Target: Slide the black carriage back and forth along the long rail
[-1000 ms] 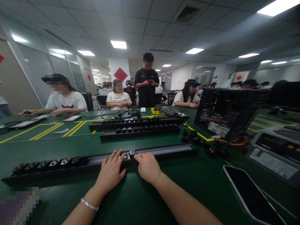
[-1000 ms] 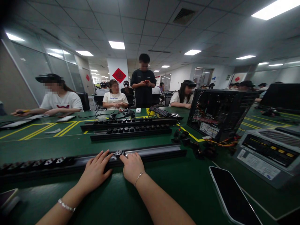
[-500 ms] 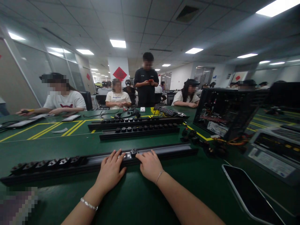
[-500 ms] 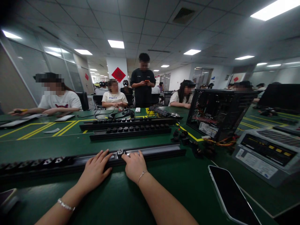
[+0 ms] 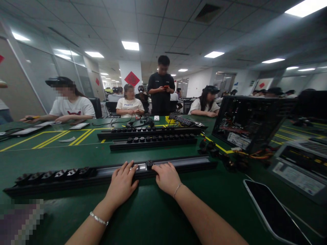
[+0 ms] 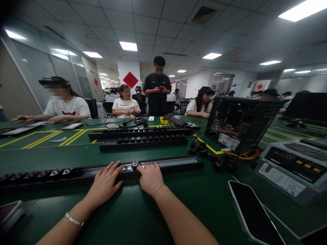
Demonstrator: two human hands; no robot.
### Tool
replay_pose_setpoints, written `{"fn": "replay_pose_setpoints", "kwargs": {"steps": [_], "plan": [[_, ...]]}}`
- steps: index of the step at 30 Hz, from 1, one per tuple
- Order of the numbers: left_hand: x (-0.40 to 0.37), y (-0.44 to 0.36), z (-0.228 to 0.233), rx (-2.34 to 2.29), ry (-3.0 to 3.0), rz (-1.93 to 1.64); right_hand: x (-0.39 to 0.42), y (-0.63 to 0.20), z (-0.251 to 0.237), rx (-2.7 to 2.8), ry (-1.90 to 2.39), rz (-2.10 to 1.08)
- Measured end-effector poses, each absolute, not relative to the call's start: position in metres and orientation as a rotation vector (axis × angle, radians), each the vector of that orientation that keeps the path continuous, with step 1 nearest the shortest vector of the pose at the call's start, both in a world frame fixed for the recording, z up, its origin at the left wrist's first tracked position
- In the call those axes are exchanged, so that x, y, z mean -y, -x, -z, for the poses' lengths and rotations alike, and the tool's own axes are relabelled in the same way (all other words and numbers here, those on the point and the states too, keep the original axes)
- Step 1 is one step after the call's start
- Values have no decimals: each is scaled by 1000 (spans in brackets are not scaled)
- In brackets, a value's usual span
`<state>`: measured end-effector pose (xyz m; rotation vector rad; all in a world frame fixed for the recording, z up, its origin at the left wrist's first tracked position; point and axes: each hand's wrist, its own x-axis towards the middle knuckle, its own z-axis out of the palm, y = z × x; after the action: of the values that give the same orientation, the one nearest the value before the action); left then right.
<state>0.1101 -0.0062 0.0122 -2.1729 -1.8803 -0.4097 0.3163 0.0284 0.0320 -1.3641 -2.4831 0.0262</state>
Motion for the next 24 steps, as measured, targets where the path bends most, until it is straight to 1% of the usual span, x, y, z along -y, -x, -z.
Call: {"fn": "replay_pose_setpoints", "kwargs": {"steps": [14, 24], "plan": [[5, -109, -12, 1894, 2173, 387, -33, -318, -30, 2498, 1283, -22], [5, -109, -10, 1883, 2172, 414, -34, -324, -32, 2521, 1315, -11]]}}
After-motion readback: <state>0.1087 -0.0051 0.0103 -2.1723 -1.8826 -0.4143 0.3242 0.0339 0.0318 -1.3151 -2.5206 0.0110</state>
